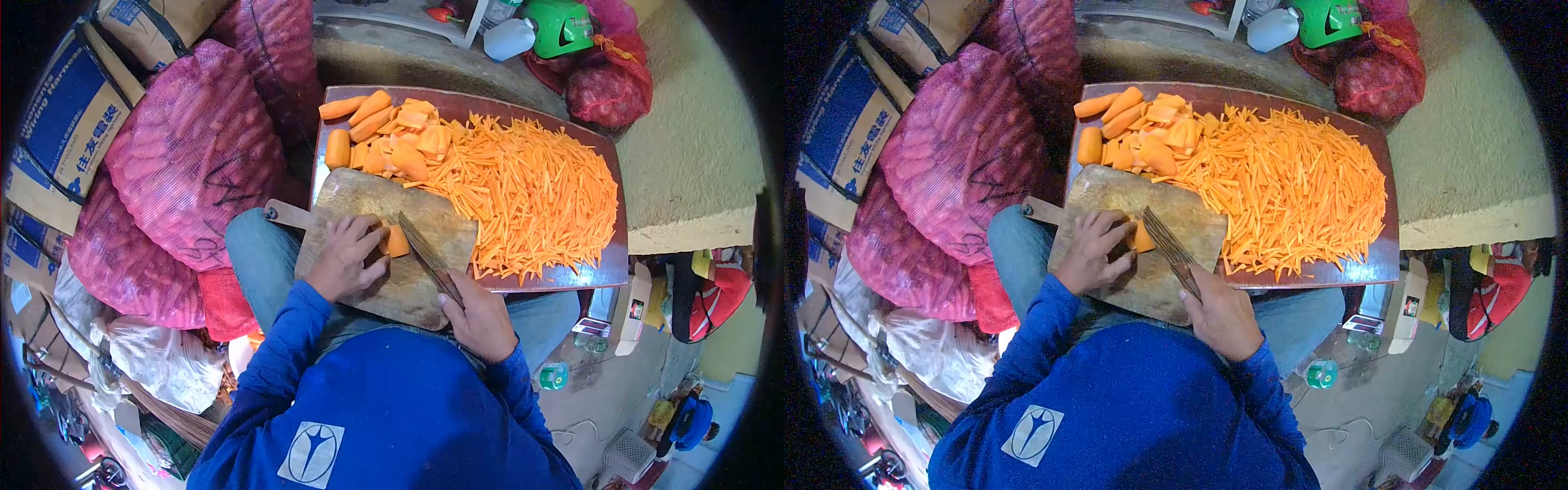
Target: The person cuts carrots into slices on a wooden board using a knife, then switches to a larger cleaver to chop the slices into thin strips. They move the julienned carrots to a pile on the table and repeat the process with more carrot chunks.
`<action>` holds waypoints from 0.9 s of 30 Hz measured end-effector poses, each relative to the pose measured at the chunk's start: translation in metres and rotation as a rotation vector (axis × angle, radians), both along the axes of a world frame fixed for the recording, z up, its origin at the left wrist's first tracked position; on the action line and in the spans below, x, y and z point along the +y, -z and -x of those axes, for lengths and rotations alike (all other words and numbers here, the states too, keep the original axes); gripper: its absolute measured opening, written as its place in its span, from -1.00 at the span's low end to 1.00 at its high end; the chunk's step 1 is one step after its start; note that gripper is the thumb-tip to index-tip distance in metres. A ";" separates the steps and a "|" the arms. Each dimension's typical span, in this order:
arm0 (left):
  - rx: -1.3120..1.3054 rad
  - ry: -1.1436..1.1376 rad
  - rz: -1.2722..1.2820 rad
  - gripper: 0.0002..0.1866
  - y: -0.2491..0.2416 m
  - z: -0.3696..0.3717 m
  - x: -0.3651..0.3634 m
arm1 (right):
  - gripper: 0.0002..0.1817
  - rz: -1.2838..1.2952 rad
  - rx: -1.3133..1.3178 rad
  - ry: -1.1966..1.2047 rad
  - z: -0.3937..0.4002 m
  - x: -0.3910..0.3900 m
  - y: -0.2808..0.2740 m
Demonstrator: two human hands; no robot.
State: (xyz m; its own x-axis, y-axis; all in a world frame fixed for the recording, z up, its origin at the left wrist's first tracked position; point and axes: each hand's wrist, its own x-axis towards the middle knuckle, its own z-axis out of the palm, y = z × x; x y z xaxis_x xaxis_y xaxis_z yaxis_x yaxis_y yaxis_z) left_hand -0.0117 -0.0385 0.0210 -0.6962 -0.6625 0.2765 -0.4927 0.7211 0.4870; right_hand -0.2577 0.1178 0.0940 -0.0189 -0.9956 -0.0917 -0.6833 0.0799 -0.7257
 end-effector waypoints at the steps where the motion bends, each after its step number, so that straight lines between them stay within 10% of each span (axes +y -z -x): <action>1: -0.009 0.032 -0.002 -0.48 0.001 -0.002 -0.004 | -0.57 -0.035 -0.009 -0.010 0.000 0.000 0.000; 27: 0.075 0.097 0.077 -0.50 0.006 0.020 0.025 | -0.54 -0.116 -0.351 -0.026 0.006 0.002 -0.002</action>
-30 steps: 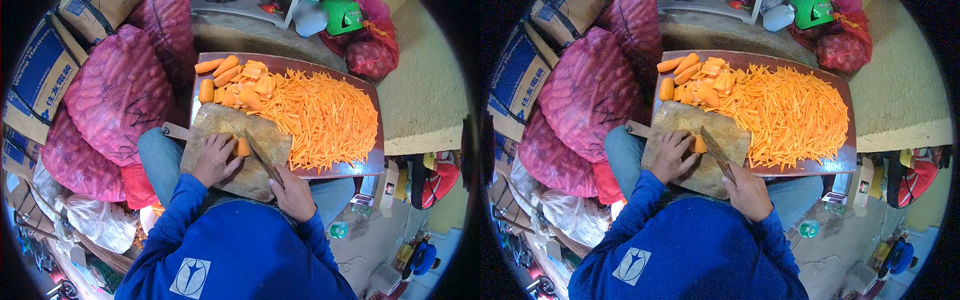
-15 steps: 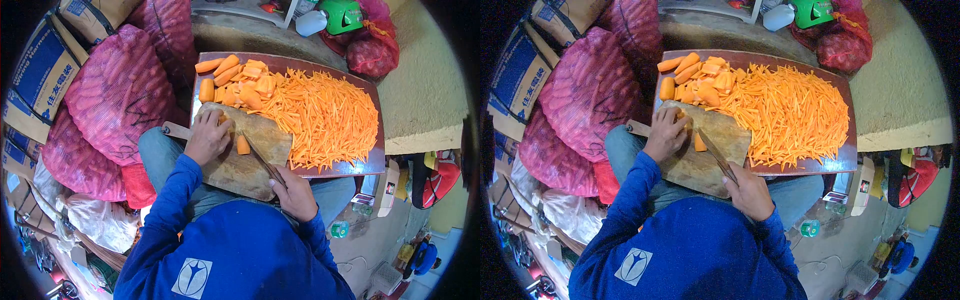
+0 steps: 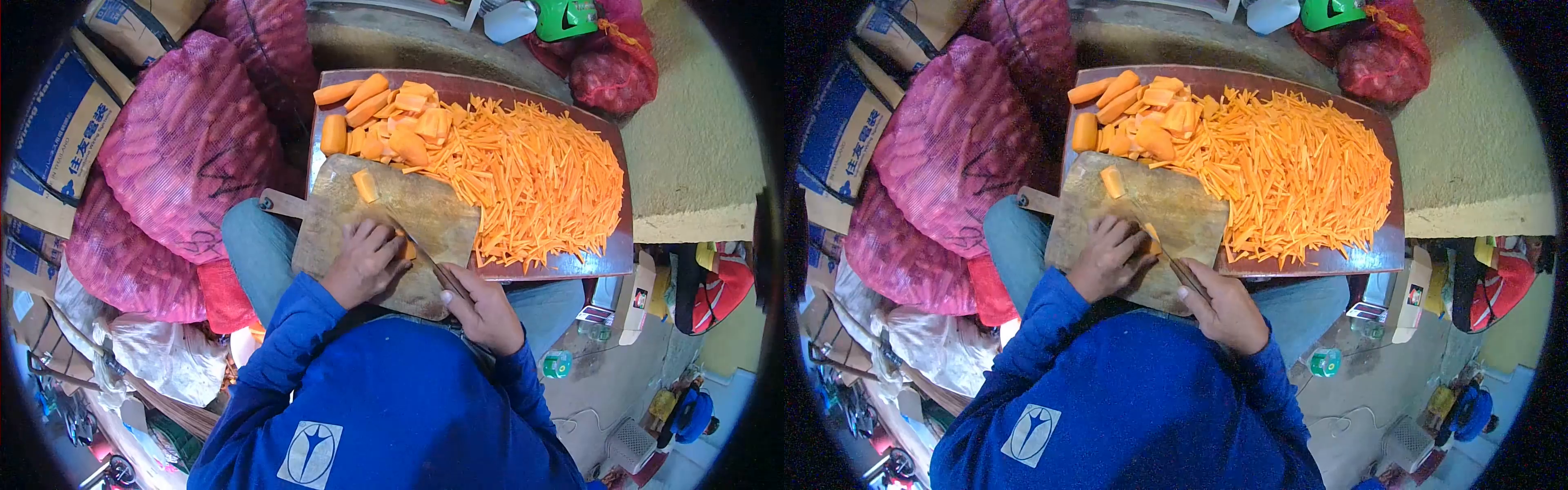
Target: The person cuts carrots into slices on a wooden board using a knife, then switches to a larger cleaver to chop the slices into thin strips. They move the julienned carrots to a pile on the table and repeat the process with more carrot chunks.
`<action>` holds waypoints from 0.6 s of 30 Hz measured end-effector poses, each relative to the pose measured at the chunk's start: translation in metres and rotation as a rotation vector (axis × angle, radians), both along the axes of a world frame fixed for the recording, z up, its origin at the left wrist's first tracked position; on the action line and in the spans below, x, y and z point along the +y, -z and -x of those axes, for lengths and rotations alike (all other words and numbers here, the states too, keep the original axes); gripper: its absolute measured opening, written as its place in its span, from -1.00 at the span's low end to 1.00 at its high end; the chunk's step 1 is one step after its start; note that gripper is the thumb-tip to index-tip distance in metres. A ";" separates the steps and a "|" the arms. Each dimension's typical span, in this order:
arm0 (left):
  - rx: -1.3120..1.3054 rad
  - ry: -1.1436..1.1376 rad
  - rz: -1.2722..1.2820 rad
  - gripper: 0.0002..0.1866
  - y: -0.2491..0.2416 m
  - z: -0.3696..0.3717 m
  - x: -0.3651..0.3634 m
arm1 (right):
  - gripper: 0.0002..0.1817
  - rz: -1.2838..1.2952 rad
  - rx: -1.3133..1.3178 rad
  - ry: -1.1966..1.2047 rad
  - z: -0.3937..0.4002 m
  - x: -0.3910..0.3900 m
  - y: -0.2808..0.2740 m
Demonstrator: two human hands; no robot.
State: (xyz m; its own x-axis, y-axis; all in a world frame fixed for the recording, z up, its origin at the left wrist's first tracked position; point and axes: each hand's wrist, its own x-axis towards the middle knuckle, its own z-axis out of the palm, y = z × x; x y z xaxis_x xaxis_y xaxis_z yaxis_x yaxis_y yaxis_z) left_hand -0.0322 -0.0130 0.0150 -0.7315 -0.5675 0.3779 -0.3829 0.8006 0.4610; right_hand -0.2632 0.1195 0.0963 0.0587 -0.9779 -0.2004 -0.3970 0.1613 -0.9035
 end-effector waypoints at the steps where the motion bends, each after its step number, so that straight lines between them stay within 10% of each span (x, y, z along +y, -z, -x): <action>1: -0.001 -0.001 -0.006 -0.50 0.001 0.000 0.006 | -0.54 0.015 -0.010 -0.015 0.000 0.002 0.000; 18: -0.033 -0.087 0.013 -0.60 0.001 0.009 0.012 | -0.56 0.080 0.112 0.138 -0.006 0.018 0.004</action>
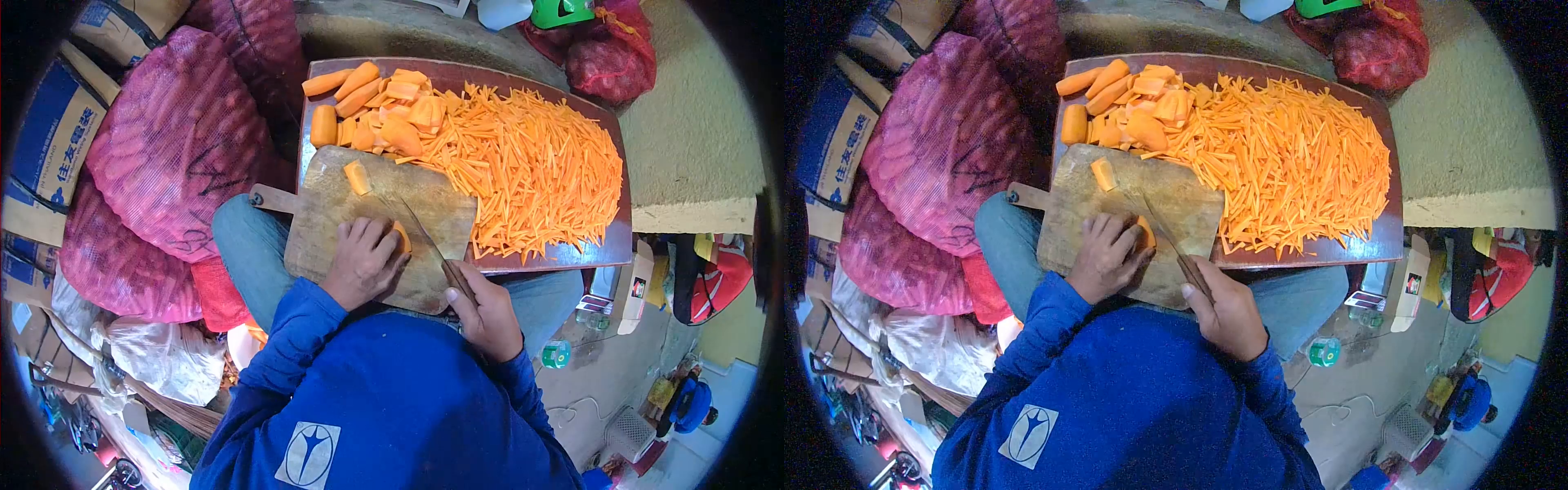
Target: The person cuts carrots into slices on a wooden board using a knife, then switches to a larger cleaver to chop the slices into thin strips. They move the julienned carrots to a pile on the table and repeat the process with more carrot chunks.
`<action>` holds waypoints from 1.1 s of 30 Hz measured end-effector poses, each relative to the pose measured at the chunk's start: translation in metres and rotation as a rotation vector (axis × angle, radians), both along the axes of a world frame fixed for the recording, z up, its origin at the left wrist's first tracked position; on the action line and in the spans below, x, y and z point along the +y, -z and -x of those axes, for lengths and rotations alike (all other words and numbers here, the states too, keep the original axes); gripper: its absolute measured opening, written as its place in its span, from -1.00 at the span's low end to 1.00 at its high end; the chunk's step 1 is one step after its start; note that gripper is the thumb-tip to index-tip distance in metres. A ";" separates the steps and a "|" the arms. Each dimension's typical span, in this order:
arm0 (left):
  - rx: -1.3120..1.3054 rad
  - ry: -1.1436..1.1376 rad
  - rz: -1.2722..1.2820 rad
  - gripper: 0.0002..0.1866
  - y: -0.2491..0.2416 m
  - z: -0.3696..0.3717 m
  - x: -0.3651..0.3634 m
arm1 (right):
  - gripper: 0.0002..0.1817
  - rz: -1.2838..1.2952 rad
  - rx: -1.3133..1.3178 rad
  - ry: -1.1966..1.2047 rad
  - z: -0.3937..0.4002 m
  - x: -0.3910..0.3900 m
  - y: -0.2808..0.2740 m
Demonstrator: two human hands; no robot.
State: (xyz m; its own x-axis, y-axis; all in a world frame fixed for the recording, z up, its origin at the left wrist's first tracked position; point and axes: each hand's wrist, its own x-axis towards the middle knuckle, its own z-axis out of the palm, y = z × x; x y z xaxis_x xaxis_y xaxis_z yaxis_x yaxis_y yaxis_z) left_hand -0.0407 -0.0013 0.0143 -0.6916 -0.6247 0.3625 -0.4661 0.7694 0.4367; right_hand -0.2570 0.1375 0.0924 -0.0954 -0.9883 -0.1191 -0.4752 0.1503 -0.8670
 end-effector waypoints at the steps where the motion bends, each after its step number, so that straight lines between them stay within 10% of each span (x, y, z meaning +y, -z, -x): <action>1: 0.000 0.001 0.000 -0.60 0.000 -0.001 -0.001 | -0.57 -0.005 -0.012 0.023 0.001 0.000 0.000; 16: 0.257 -0.075 -0.233 -0.75 -0.006 0.000 -0.008 | -0.56 -0.002 -0.065 -0.011 0.000 0.002 0.006; 33: -0.044 0.061 0.014 -0.40 0.007 -0.003 0.004 | -0.47 -0.019 0.046 -0.057 -0.003 0.011 -0.001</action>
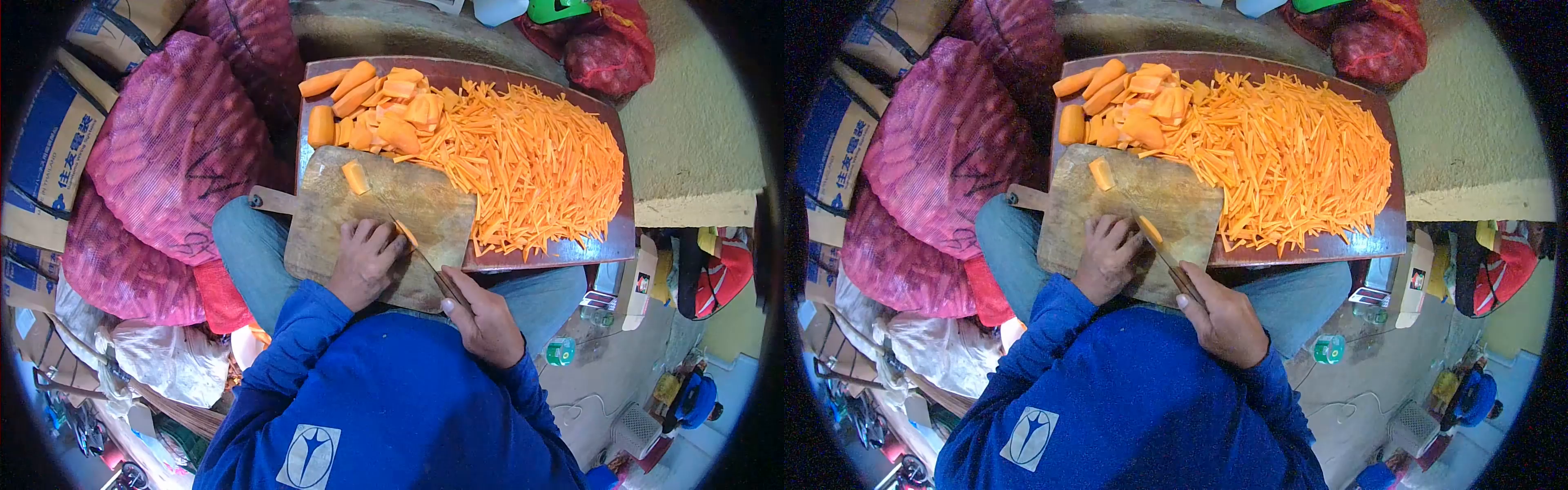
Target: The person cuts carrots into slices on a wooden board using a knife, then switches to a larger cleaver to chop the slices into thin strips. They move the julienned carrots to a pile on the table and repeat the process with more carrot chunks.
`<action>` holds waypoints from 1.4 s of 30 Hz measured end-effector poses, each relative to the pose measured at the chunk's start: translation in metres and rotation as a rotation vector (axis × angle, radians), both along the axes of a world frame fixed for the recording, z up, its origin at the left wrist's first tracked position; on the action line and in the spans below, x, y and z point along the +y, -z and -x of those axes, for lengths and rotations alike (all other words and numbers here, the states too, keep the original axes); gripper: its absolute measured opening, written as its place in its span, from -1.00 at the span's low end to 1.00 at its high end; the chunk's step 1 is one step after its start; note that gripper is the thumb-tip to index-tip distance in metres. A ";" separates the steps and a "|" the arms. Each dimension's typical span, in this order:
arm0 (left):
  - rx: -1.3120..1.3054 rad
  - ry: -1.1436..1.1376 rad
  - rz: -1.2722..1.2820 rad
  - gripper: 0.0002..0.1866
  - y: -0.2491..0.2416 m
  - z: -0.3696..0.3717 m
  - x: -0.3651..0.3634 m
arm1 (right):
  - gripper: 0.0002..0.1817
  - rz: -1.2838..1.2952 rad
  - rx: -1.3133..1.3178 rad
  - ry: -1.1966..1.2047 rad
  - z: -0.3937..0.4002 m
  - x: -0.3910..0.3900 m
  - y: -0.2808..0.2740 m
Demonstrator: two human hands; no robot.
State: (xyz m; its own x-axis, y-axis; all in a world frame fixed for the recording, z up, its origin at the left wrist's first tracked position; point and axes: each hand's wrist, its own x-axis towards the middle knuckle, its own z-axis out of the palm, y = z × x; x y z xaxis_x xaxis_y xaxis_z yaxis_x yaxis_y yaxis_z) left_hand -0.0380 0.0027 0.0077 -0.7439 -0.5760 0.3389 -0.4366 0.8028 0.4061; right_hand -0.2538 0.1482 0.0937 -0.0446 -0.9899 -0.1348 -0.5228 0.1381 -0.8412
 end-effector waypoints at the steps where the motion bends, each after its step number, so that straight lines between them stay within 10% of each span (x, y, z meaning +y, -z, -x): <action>1: 0.001 0.000 -0.004 -0.40 -0.001 0.000 0.000 | -0.47 -0.039 0.001 -0.013 0.000 0.001 -0.005; 42: 0.098 -0.019 -0.009 -0.61 0.000 -0.002 0.002 | -0.56 -0.106 0.159 -0.204 -0.006 -0.016 -0.025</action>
